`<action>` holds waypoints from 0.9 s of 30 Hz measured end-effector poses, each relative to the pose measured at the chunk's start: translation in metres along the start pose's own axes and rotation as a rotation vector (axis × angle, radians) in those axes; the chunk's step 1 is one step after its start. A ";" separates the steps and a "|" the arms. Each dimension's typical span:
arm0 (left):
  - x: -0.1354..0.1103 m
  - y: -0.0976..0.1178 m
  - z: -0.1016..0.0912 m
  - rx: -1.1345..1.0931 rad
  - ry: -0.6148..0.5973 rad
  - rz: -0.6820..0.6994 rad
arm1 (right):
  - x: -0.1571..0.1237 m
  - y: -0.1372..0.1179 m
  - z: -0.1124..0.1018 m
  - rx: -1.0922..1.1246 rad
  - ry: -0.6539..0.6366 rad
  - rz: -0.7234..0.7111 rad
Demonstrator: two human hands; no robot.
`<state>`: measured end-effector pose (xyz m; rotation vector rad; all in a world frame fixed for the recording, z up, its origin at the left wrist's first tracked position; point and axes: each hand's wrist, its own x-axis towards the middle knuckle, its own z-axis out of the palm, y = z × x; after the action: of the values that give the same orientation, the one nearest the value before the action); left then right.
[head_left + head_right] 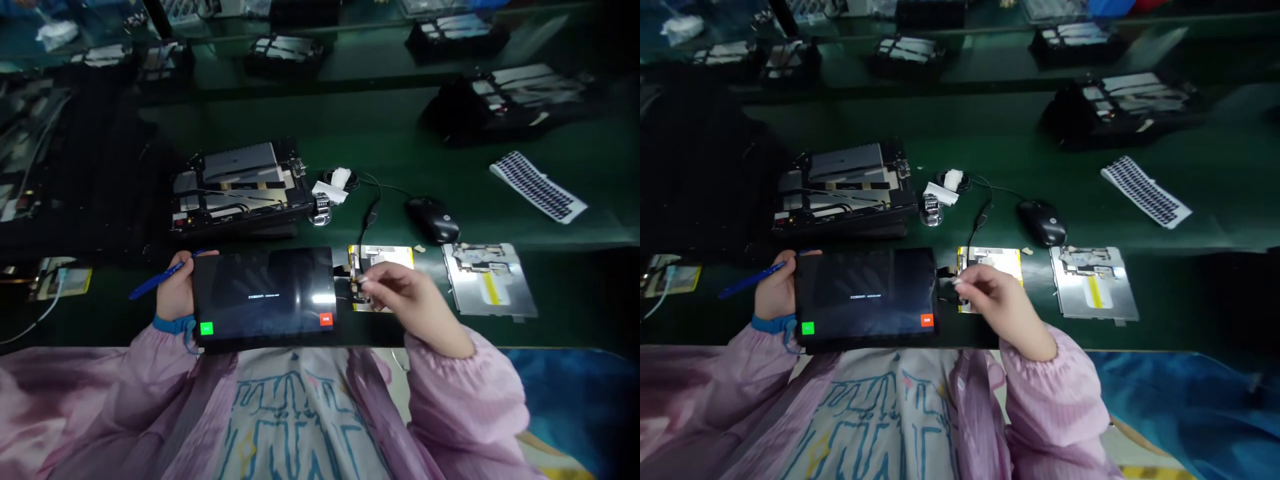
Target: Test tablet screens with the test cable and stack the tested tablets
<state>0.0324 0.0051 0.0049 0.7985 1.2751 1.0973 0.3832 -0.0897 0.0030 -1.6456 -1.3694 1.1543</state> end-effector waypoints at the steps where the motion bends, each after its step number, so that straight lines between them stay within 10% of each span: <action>1: 0.000 0.001 0.000 0.006 0.006 0.000 | -0.003 -0.005 0.004 0.028 -0.070 -0.002; 27: 0.003 0.008 0.016 -0.132 0.264 -0.042 | 0.021 0.007 0.004 0.011 -0.289 -0.047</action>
<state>0.0467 0.0119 0.0137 0.5377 1.4153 1.2687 0.3828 -0.0702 -0.0087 -1.4715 -1.5664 1.4103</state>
